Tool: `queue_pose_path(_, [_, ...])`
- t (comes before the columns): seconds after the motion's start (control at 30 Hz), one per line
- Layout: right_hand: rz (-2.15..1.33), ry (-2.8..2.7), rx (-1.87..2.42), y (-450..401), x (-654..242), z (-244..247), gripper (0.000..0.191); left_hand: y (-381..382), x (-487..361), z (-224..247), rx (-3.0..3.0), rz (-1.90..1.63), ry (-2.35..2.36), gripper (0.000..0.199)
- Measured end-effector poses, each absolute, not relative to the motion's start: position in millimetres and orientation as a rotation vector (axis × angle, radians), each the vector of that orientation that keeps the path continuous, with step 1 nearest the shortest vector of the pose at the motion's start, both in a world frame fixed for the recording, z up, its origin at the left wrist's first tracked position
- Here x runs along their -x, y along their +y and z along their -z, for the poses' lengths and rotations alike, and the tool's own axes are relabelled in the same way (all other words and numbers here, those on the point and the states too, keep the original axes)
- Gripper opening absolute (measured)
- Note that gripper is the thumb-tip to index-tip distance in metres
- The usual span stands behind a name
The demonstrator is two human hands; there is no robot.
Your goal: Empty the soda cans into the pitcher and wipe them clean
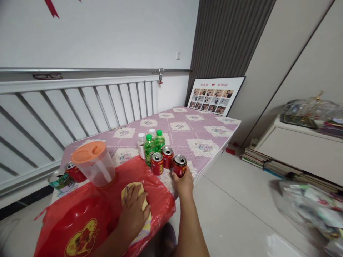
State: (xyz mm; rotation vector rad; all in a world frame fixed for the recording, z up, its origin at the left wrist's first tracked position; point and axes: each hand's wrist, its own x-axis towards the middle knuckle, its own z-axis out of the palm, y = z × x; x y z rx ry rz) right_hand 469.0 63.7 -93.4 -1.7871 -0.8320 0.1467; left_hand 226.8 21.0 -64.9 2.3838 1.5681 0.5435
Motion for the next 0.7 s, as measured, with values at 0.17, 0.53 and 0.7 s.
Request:
queue_pose_path(0.17, [-0.180,-0.810,1.852,67.2,-467.7,95.8,0.062,20.8,-226.8,65.2,-2.374,-0.532,1.574,0.038])
queue_pose_path(0.53, [-0.211,-0.820,1.856,70.6,-468.9,100.9,0.063,22.4,-227.4,66.7,-2.391,-0.508,1.582,0.038])
queue_pose_path(0.7, [-0.198,-0.824,1.817,70.1,-468.2,103.5,0.071,22.0,-227.7,65.8,-2.376,-0.478,1.591,0.038])
